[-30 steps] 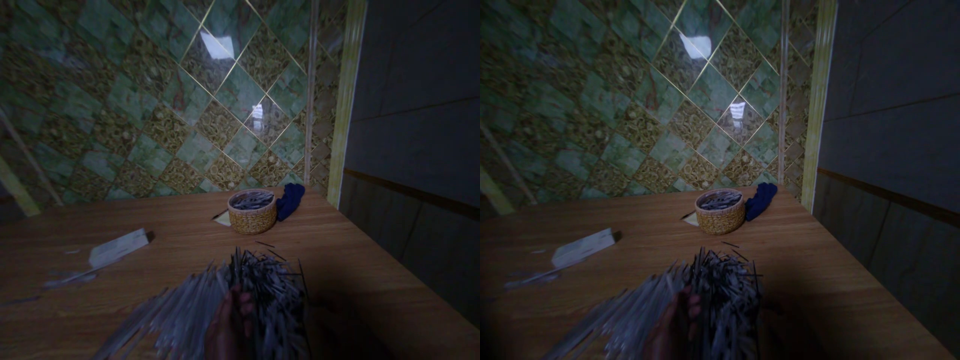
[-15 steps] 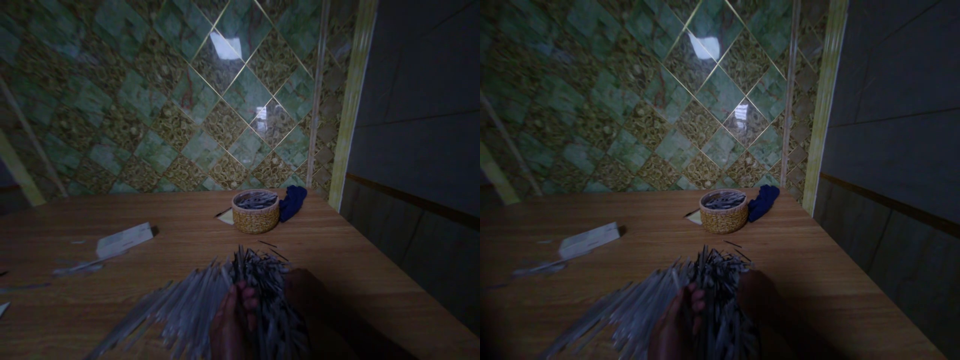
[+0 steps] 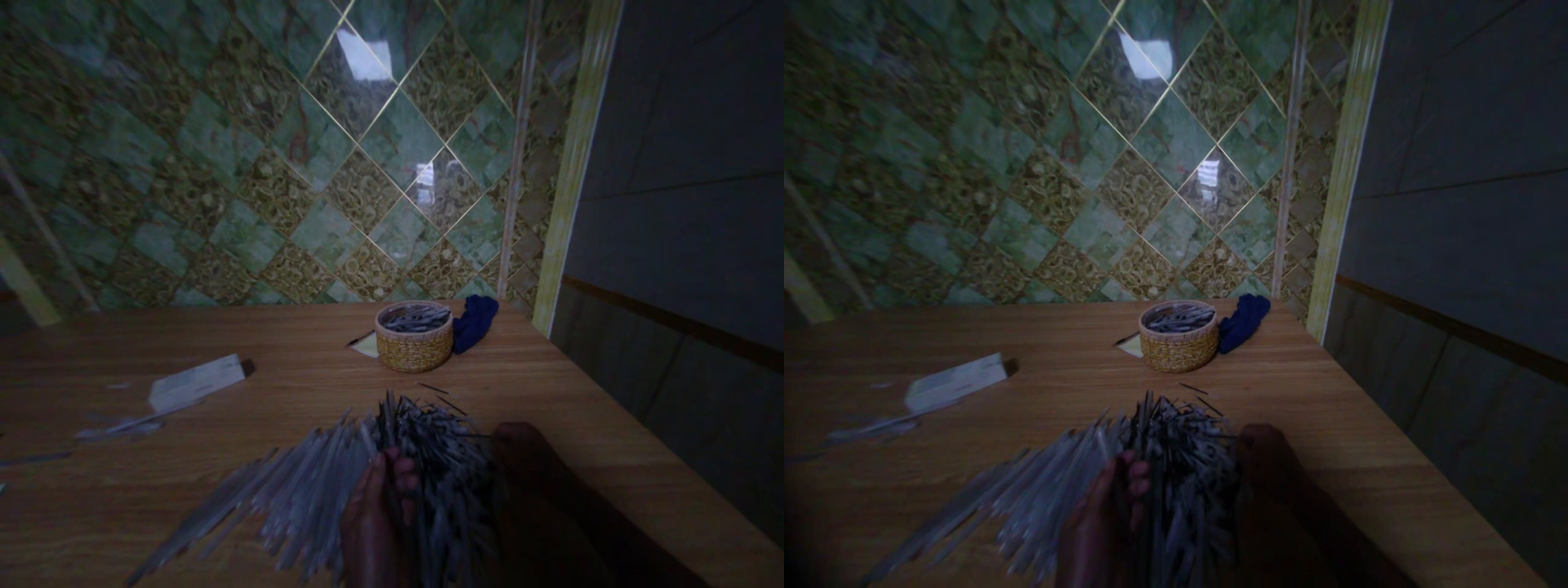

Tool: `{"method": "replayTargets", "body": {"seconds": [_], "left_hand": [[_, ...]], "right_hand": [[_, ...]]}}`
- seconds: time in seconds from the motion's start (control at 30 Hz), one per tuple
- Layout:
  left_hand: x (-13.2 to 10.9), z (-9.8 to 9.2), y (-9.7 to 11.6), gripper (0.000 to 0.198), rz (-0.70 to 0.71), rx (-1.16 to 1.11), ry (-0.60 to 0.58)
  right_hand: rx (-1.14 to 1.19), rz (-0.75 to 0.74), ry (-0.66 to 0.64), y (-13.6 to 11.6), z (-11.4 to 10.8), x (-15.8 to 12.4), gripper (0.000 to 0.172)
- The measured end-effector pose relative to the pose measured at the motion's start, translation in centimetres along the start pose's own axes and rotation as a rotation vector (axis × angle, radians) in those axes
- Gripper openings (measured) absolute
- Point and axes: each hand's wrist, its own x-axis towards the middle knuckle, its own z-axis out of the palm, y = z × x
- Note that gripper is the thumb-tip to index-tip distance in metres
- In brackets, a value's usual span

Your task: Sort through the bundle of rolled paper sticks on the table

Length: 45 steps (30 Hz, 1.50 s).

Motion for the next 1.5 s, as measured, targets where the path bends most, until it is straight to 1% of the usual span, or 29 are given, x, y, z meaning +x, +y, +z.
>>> {"method": "replayTargets", "body": {"seconds": [0.07,0.17,0.3,0.43,0.6,0.7,0.8,0.93,1.1,1.23,1.37,1.43,1.5], "left_hand": [[-0.1,0.0,-0.1,0.022,0.006,0.004,-0.043],[0.1,-0.1,-0.6,0.026,0.012,0.022,-0.126],[0.6,-0.2,-1.3,0.031,0.013,0.017,-0.179],[0.5,0.0,-1.4,0.03,0.009,0.005,-0.175],[-0.6,0.4,-0.7,0.019,-0.032,0.004,-0.173],[-1.1,0.6,-0.5,0.016,-0.035,0.005,-0.161],[-1.1,0.6,-0.6,0.017,-0.02,0.016,-0.168],[-0.8,0.5,-0.8,0.02,-0.004,0.017,-0.189],[-1.0,0.5,-0.6,0.019,-0.007,0.001,-0.153],[-0.9,0.5,-0.6,0.022,-0.014,-0.03,-0.175],[0.2,0.1,-1.3,0.027,-0.054,-0.048,-0.169],[0.7,-0.1,-1.6,0.028,-0.071,-0.058,-0.19],[0.9,-0.2,-1.9,0.027,-0.086,-0.073,-0.225]], "right_hand": [[0.071,0.021,0.01,-0.1,-0.4,-0.9,0.025],[0.173,0.063,0.013,-0.4,-0.4,-2.0,0.022],[0.228,0.108,0.041,-0.3,-0.2,-2.3,0.018],[0.188,0.091,0.072,0.8,-0.1,-1.4,0.015],[0.142,0.064,0.082,1.7,0.8,-0.1,0.017],[0.156,0.047,0.078,1.2,1.3,0.7,0.018],[0.174,0.024,0.074,0.3,1.7,1.7,0.017],[0.203,0.011,0.102,-0.7,1.7,2.6,0.027],[0.196,0.012,0.144,-0.9,1.6,2.2,0.033],[0.167,0.036,0.166,0.4,1.3,2.0,0.033],[0.16,0.063,0.171,1.5,0.6,1.5,0.031],[0.181,0.06,0.157,1.3,0.3,0.7,0.031],[0.218,0.041,0.121,0.3,0.2,-0.6,0.031]]}}
